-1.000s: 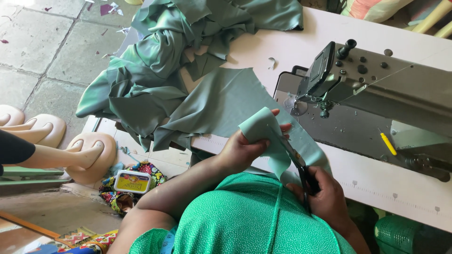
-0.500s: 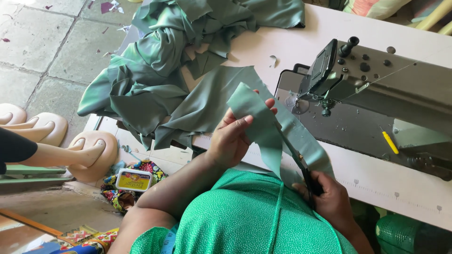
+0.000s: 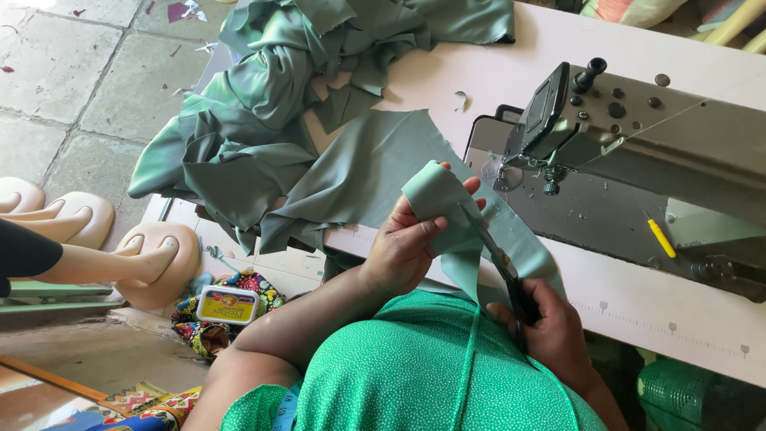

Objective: The person aligns a piece of green fabric on a sewing machine table and uses scissors to trim the edges. They repeatedly adjust the fabric and cut along the seams to refine the shape.

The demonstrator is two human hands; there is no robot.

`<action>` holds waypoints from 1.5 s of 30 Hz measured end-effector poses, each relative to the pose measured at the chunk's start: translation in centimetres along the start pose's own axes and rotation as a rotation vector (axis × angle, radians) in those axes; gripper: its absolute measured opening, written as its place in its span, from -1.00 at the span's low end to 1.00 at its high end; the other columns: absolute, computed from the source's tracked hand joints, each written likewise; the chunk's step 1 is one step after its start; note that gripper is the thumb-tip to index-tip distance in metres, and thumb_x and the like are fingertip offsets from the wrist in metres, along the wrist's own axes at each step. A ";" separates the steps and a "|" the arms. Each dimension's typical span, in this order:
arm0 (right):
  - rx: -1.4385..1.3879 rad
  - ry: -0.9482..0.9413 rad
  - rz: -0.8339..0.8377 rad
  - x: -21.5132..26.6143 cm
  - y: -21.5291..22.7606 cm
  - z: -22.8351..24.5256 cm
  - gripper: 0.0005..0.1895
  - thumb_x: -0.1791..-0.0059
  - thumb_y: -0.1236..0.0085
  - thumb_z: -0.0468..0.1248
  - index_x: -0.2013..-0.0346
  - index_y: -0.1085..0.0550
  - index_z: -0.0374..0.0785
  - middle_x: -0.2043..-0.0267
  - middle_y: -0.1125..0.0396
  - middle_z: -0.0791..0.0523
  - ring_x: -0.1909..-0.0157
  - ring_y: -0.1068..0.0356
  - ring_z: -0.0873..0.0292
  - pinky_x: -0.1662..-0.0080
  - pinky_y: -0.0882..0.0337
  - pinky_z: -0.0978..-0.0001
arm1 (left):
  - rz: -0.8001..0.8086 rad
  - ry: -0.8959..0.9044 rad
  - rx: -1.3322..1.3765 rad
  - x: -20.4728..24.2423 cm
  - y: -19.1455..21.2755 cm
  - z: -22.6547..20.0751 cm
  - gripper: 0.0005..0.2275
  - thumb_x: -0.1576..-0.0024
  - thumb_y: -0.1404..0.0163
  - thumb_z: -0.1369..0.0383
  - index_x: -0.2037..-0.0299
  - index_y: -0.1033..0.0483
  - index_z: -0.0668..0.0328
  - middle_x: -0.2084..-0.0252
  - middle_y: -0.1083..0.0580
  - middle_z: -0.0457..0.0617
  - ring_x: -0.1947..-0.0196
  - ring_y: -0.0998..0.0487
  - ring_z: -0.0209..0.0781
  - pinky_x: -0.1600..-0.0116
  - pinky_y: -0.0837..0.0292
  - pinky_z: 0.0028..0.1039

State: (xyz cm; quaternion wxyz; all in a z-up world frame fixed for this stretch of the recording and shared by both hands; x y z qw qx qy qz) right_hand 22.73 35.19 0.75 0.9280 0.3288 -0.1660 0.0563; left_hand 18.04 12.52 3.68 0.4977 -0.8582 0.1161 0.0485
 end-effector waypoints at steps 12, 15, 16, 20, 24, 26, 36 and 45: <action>-0.100 0.022 0.061 0.0 -0.8 -0.7 -0.45 0.31 -0.55 -0.16 0.07 -0.55 -0.11 0.13 -0.57 0.17 0.05 -0.47 0.20 0.02 -0.45 0.26 | -0.006 0.122 0.006 0.5 0.4 1.7 -0.34 -0.22 -0.07 0.47 -0.52 -0.05 0.06 -0.46 -0.23 0.28 -0.36 -0.36 0.32 -0.44 -0.27 0.10; -0.125 0.033 0.031 -0.1 -1.0 -1.0 -0.48 0.29 -0.54 -0.19 0.08 -0.55 -0.13 0.15 -0.58 0.15 0.08 -0.49 0.22 0.03 -0.47 0.29 | 0.026 0.126 -0.011 0.6 0.6 2.5 -0.36 -0.23 -0.07 0.45 -0.52 -0.07 0.12 -0.48 -0.22 0.23 -0.35 -0.38 0.27 -0.47 -0.23 0.09; -0.125 0.032 0.032 -0.3 -1.3 -1.6 -0.48 0.29 -0.54 -0.19 0.08 -0.55 -0.13 0.15 -0.58 0.15 0.08 -0.49 0.22 0.03 -0.47 0.29 | 0.025 0.127 -0.011 0.6 0.8 2.6 -0.36 -0.23 -0.07 0.45 -0.52 -0.07 0.12 -0.48 -0.22 0.23 -0.35 -0.38 0.27 -0.47 -0.23 0.09; -0.229 0.021 0.015 -0.6 -1.8 -3.2 -0.72 0.21 -0.53 -0.29 0.30 -0.56 -0.18 0.45 -0.44 0.19 0.36 -0.32 0.30 0.25 -0.36 0.41 | 0.038 0.131 -0.016 0.5 1.4 3.0 -0.38 -0.24 -0.06 0.46 -0.51 -0.09 0.12 -0.47 -0.24 0.26 -0.34 -0.39 0.24 -0.48 -0.21 0.04; -0.203 0.024 0.027 -0.5 -1.6 -2.8 -0.76 0.20 -0.51 -0.25 0.34 -0.59 -0.19 0.43 -0.51 0.16 0.32 -0.41 0.28 0.20 -0.41 0.39 | 0.072 0.139 -0.088 0.7 0.7 2.4 -0.38 -0.25 -0.03 0.49 -0.53 -0.06 0.16 -0.50 -0.20 0.25 -0.40 -0.34 0.12 -0.46 -0.26 0.04; -0.218 0.006 0.032 -0.3 -1.4 -2.5 -0.76 0.20 -0.51 -0.26 0.32 -0.60 -0.20 0.43 -0.51 0.16 0.31 -0.41 0.27 0.19 -0.41 0.38 | 0.002 0.157 -0.057 0.4 0.2 1.6 -0.43 -0.27 -0.01 0.40 -0.50 -0.11 0.18 -0.48 -0.23 0.24 -0.41 -0.33 0.16 -0.34 -0.37 0.00; -0.307 0.017 0.057 -0.4 -2.0 -2.7 -0.65 0.19 -0.49 -0.35 0.20 -0.52 -0.21 0.27 -0.46 0.15 0.20 -0.39 0.24 0.07 -0.39 0.35 | -0.069 0.178 0.082 0.1 -0.5 1.8 -0.52 -0.31 0.00 0.27 -0.41 -0.24 0.25 -0.46 -0.29 0.18 -0.32 -0.43 0.12 -0.22 -0.51 -0.06; -0.364 0.031 0.015 -1.1 -2.2 -5.3 -0.75 0.13 -0.42 -0.31 0.23 -0.53 -0.24 0.32 -0.46 0.15 0.26 -0.36 0.26 0.11 -0.36 0.39 | -0.132 0.230 -0.011 0.1 0.5 1.6 -0.55 -0.32 0.05 0.25 -0.39 -0.28 0.22 -0.36 -0.37 0.29 -0.29 -0.44 0.25 -0.18 -0.52 -0.10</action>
Point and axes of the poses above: each hand's wrist, its own x-axis away from the middle knuckle, its own y-axis out of the back of the hand, z = x × y, the point moved 5 cm from there along -x, towards the middle knuckle
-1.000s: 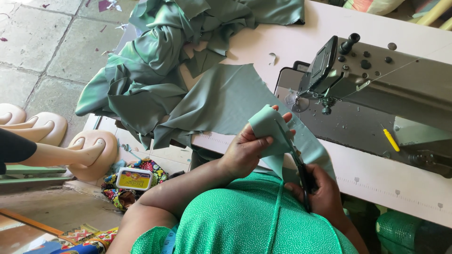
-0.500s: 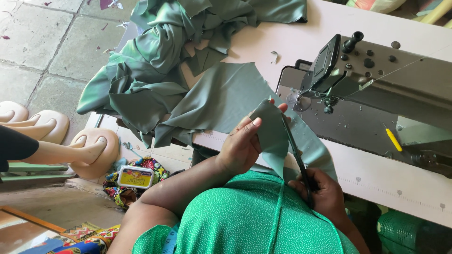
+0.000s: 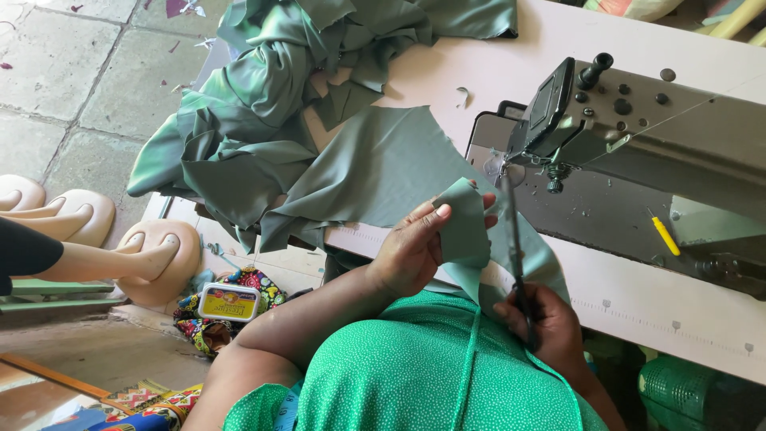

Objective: The person aligns a piece of green fabric on a sewing machine table and uses scissors to trim the edges. They repeatedly adjust the fabric and cut along the seams to refine the shape.

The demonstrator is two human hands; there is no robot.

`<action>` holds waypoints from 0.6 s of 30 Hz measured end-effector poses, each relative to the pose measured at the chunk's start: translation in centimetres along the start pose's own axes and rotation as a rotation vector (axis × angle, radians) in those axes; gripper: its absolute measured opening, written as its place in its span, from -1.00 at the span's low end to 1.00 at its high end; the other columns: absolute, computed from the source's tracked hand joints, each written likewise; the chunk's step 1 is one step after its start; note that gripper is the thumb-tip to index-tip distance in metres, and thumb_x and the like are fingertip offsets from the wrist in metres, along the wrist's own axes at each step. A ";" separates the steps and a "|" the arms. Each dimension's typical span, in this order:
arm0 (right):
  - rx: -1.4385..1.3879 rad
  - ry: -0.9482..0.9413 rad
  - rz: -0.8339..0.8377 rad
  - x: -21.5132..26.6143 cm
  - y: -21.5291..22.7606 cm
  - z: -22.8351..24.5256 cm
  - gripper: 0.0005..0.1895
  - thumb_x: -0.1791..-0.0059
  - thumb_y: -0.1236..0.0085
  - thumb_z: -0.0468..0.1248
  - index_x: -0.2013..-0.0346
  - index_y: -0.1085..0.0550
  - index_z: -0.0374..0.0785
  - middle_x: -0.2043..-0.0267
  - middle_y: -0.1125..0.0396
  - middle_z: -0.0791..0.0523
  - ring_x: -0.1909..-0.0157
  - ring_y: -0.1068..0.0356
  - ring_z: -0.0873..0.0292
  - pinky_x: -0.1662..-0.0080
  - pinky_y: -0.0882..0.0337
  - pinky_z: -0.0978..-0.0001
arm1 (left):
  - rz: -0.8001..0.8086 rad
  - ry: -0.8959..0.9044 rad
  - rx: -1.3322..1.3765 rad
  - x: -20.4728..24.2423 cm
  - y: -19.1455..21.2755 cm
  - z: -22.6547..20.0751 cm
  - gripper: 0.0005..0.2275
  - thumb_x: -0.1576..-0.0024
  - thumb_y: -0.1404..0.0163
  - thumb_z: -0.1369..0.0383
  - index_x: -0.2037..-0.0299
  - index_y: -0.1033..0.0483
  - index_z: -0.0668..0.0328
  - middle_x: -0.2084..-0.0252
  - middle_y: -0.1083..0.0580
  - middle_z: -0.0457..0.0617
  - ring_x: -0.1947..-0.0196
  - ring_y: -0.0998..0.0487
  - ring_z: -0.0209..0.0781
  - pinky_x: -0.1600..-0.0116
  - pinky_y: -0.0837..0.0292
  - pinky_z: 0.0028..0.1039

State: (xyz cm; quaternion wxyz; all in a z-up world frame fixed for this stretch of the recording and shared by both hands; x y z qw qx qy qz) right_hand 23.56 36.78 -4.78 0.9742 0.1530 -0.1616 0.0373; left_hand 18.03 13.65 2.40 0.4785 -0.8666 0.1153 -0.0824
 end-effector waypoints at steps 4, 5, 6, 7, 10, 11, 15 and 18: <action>-0.031 0.051 0.041 0.9 1.5 1.8 -0.69 0.12 -0.36 -0.30 0.12 -0.52 -0.25 0.19 -0.51 0.08 0.11 -0.49 0.17 -0.02 -0.43 0.35 | 0.006 0.004 0.023 -0.4 0.6 -0.9 -0.59 -0.34 0.07 0.30 -0.35 -0.29 0.33 -0.34 -0.36 0.36 -0.26 -0.46 0.27 -0.23 -0.50 -0.01; -0.026 0.089 0.044 0.9 2.0 1.6 -0.69 0.14 -0.37 -0.32 0.13 -0.51 -0.25 0.19 -0.51 0.08 0.12 -0.51 0.18 -0.01 -0.46 0.36 | 0.018 0.050 0.012 -0.5 0.8 -0.9 -0.61 -0.33 0.05 0.33 -0.28 -0.34 0.46 -0.21 -0.43 0.43 -0.14 -0.53 0.30 -0.20 -0.52 0.01; -0.022 0.127 0.046 0.9 2.4 1.4 -0.69 0.15 -0.38 -0.34 0.14 -0.50 -0.25 0.18 -0.52 0.08 0.12 -0.54 0.18 0.00 -0.49 0.37 | 0.031 0.096 0.001 -0.6 1.0 -0.9 -0.63 -0.33 0.03 0.37 -0.22 -0.38 0.59 -0.09 -0.49 0.50 -0.03 -0.59 0.32 -0.17 -0.54 0.03; -0.021 0.123 0.046 1.1 2.8 1.4 -0.69 0.15 -0.38 -0.34 0.14 -0.50 -0.25 0.18 -0.52 0.08 0.12 -0.54 0.18 0.00 -0.49 0.37 | 0.029 0.099 0.004 -1.0 2.0 -0.5 -0.63 -0.33 0.03 0.37 -0.22 -0.38 0.59 -0.09 -0.49 0.50 -0.03 -0.59 0.32 -0.17 -0.54 0.03; 0.001 0.076 0.051 1.1 3.9 1.8 -0.60 0.19 -0.41 -0.28 0.09 -0.51 -0.22 0.28 -0.42 0.08 0.19 -0.46 0.15 0.09 -0.46 0.31 | 0.039 0.124 -0.249 -2.2 4.2 0.0 -0.77 -0.27 -0.07 0.40 -0.08 -0.53 0.32 0.16 -0.61 0.14 0.25 -0.67 -0.09 0.16 -0.70 -0.34; 0.109 0.044 0.037 1.1 4.1 2.3 -0.48 0.26 -0.45 -0.21 0.05 -0.51 -0.20 0.23 -0.46 0.09 0.12 -0.48 0.16 0.02 -0.47 0.31 | 0.079 0.119 -0.306 -2.4 4.3 -0.2 -0.75 -0.28 -0.05 0.41 -0.13 -0.50 0.30 0.09 -0.60 0.06 0.15 -0.64 -0.16 0.03 -0.64 -0.40; 0.537 0.114 0.020 0.0 6.0 1.4 -0.24 0.42 -0.53 0.05 0.00 -0.53 -0.14 0.10 -0.52 0.12 0.05 -0.49 0.18 0.01 -0.44 0.32 | 0.214 0.101 -0.376 -2.7 5.0 -0.8 -0.67 -0.27 -0.07 0.46 -0.25 -0.42 0.24 -0.01 -0.57 -0.07 0.00 -0.58 -0.29 -0.15 -0.54 -0.48; 0.648 0.040 0.022 0.4 6.5 1.9 -0.33 0.40 -0.57 0.00 0.05 -0.56 -0.05 0.17 -0.50 0.20 0.07 -0.47 0.21 0.03 -0.40 0.33 | 0.237 0.146 -0.405 -3.0 6.0 -0.6 -0.58 -0.24 -0.03 0.61 -0.32 -0.35 0.30 -0.09 -0.55 0.02 -0.04 -0.59 -0.20 -0.18 -0.56 -0.41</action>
Point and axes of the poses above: each hand's wrist, its own x-axis away from the middle knuckle, its own y-axis out of the back of the hand, z = x × y, the point moved 5 cm from there along -x, towards the middle knuckle
